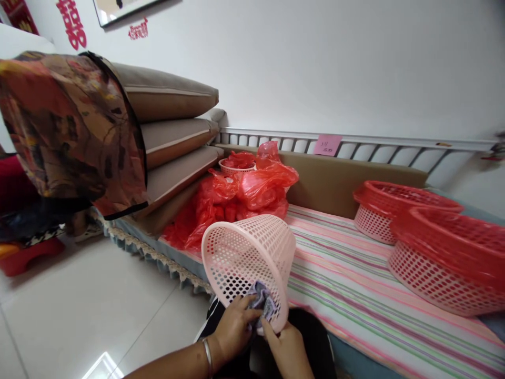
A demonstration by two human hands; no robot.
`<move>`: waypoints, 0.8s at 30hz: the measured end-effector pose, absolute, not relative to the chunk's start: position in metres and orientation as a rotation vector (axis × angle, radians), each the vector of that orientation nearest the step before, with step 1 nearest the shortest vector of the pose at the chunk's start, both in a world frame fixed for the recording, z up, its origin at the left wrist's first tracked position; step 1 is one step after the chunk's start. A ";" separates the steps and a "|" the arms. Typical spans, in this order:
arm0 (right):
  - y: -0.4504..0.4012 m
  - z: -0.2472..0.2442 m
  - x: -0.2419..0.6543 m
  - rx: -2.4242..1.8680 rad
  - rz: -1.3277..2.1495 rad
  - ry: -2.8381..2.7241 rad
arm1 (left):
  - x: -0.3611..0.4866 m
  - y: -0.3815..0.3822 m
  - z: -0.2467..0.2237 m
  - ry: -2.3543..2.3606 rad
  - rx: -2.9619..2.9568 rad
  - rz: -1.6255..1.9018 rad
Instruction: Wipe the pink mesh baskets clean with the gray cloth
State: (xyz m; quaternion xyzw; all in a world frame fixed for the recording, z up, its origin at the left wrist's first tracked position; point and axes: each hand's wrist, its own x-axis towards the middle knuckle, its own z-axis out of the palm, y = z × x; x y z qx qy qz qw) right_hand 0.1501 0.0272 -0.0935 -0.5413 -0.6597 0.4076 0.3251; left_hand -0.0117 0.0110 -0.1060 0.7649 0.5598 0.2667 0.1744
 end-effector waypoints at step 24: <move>0.003 -0.076 0.143 -1.067 0.738 -1.969 | -0.053 0.047 -0.104 1.767 2.113 0.617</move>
